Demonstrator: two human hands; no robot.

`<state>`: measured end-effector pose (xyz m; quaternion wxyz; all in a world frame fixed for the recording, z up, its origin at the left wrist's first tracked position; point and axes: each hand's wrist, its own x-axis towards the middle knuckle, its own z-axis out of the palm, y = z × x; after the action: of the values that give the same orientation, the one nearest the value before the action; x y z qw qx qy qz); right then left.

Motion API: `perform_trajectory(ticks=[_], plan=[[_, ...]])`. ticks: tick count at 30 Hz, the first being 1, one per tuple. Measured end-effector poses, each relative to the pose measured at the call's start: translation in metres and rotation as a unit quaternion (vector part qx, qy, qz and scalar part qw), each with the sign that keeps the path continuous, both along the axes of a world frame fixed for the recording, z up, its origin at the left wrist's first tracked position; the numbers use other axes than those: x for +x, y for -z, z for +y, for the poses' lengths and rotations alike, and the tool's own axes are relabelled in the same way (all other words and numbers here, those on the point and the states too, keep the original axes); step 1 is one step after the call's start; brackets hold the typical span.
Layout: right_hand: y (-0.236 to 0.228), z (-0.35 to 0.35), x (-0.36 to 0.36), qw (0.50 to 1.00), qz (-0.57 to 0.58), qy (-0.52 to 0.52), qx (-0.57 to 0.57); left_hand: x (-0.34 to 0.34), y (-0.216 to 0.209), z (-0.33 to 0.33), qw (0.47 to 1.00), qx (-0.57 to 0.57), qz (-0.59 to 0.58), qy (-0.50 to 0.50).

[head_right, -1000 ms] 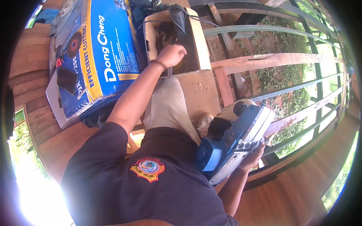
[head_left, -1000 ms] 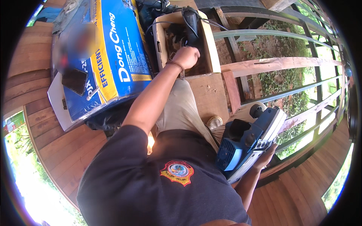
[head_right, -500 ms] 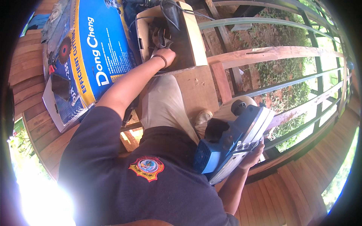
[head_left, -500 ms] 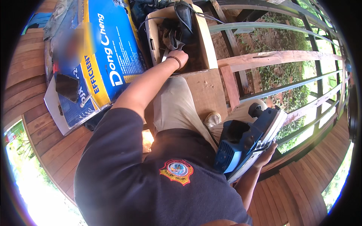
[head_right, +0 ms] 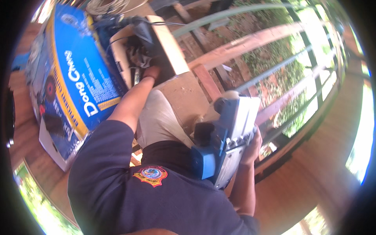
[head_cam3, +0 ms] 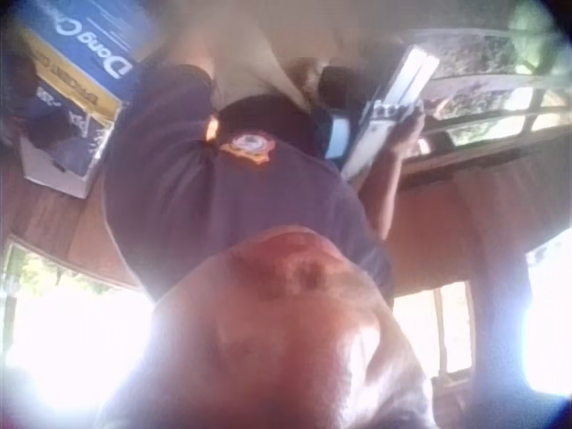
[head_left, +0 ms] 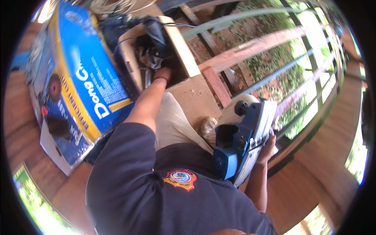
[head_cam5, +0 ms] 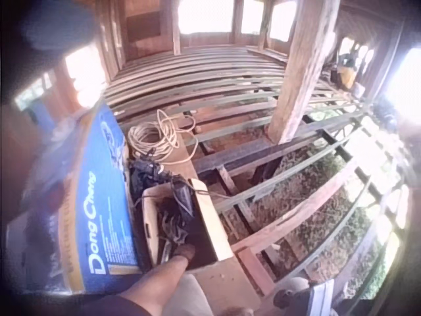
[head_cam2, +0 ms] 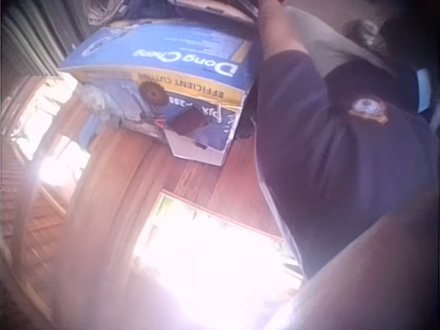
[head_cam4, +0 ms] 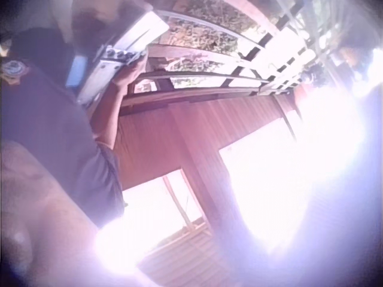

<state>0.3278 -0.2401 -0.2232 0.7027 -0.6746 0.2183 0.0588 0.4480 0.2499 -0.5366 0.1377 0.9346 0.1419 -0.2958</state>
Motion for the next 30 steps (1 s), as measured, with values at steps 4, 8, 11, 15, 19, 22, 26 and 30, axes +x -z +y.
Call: perform_trajectory(ticks=[4,8,11,15,19,22,26,30], plan=[[-0.006,0.015,0.003,0.998,0.004,-0.027,0.063,0.0,0.009,0.01,0.997,0.028,0.011,0.068],[-0.033,0.041,0.013,0.985,-0.112,-0.127,-0.015,0.003,0.037,0.031,0.997,0.052,-0.007,0.048],[-0.034,0.041,0.008,0.987,-0.095,-0.129,0.002,0.007,0.037,0.032,0.992,0.048,-0.035,0.112],[-0.031,0.038,0.008,0.986,-0.1,-0.13,-0.009,0.01,0.023,0.029,0.998,0.034,-0.04,0.037],[-0.033,0.041,0.015,0.983,-0.113,-0.143,-0.015,0.0,-0.022,0.017,0.995,0.046,-0.09,0.002],[-0.031,0.047,0.011,0.981,-0.123,-0.147,-0.022,-0.009,-0.125,-0.018,0.988,-0.027,-0.148,-0.029],[-0.034,0.054,0.023,0.956,-0.187,-0.206,-0.093,-0.026,-0.173,-0.034,0.783,-0.495,-0.249,-0.282],[-0.045,0.066,0.026,0.942,-0.214,-0.232,-0.112,-0.008,-0.309,-0.127,0.571,-0.75,-0.224,-0.248]])
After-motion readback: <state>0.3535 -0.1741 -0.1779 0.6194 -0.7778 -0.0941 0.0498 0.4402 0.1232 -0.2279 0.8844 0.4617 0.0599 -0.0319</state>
